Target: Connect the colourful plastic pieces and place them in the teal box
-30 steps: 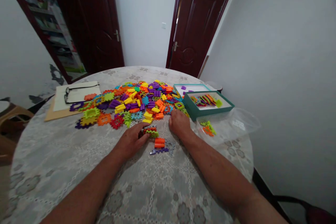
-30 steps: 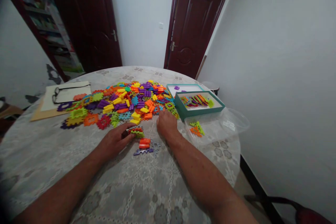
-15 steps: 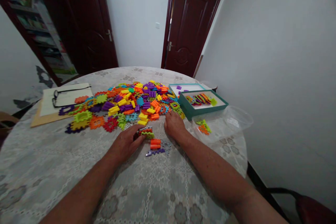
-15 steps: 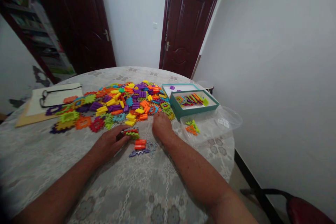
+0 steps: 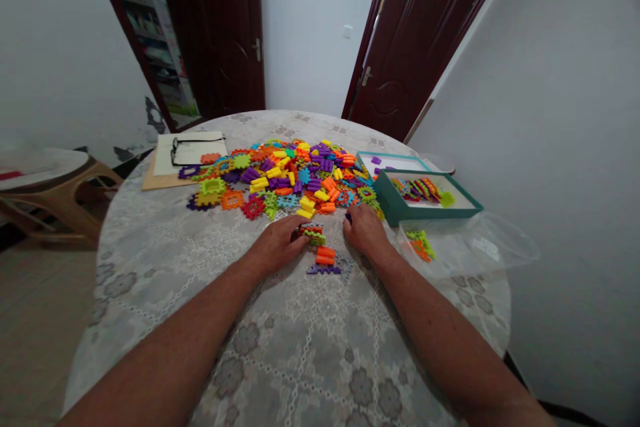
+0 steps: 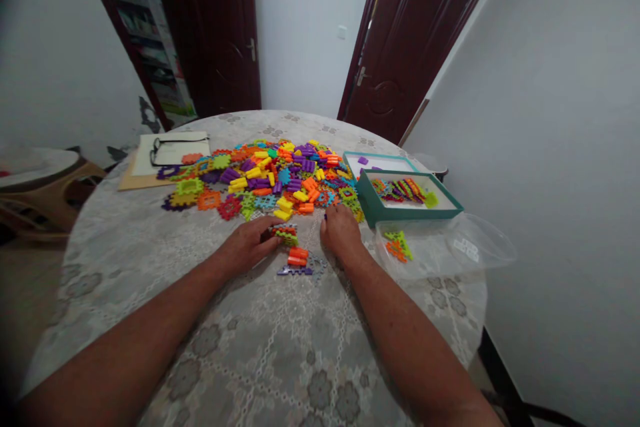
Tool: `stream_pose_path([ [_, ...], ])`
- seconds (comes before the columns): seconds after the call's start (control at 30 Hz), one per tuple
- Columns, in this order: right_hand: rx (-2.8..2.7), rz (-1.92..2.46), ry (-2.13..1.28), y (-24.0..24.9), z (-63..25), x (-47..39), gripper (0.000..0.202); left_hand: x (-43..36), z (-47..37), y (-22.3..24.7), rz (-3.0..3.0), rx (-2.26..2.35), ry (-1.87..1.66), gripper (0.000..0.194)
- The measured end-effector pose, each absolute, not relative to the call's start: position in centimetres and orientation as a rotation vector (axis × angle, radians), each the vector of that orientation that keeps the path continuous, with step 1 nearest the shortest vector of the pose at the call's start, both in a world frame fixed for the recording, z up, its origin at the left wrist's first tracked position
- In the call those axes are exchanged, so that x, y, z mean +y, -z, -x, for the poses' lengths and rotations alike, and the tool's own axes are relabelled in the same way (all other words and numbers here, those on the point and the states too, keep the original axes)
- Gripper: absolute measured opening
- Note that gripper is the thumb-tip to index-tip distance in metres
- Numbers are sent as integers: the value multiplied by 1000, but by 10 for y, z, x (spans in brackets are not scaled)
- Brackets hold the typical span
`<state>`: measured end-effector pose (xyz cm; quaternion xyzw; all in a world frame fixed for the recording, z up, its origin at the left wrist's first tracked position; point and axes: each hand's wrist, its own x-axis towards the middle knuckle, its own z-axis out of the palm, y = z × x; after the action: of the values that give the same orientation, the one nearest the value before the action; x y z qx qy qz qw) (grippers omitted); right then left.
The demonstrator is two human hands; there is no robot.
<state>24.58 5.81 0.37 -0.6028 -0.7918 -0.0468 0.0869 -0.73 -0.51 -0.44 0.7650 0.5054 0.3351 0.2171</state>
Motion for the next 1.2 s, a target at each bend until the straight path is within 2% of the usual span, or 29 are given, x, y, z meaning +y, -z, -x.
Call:
stream_pose_path([
  [0.13,-2350,1769,59,0,-248,64,26,-5,7,4,-2117,1408,-929,31],
  [0.27,-2344,1539,-55,0,-250,66,30,-7,6,1,-2122,1392,-924,31],
  [0.4,-2227,1559,112,-5,-254,61,27,-7,6,0,-2130,1393,-930,30],
  [0.57,-2277,1760,133,-4,-254,57,45,-7,6,2,-2163,1406,-907,30],
  [0.7,-2324,1667,36,0,-254,61,32,-7,6,0,-2164,1397,-901,28],
  [0.83,-2222,1390,-310,-1,-250,60,26,-7,6,2,-2166,1403,-907,31],
  [1.0,-2137,986,-776,-3,-237,49,32,-3,8,10,-2194,1379,-971,39],
  [1.1,-2160,912,-835,0,-230,45,36,-2,8,14,-2193,1378,-997,44],
  [1.2,-2189,899,-753,3,-227,45,36,-1,8,17,-2195,1407,-1026,44],
])
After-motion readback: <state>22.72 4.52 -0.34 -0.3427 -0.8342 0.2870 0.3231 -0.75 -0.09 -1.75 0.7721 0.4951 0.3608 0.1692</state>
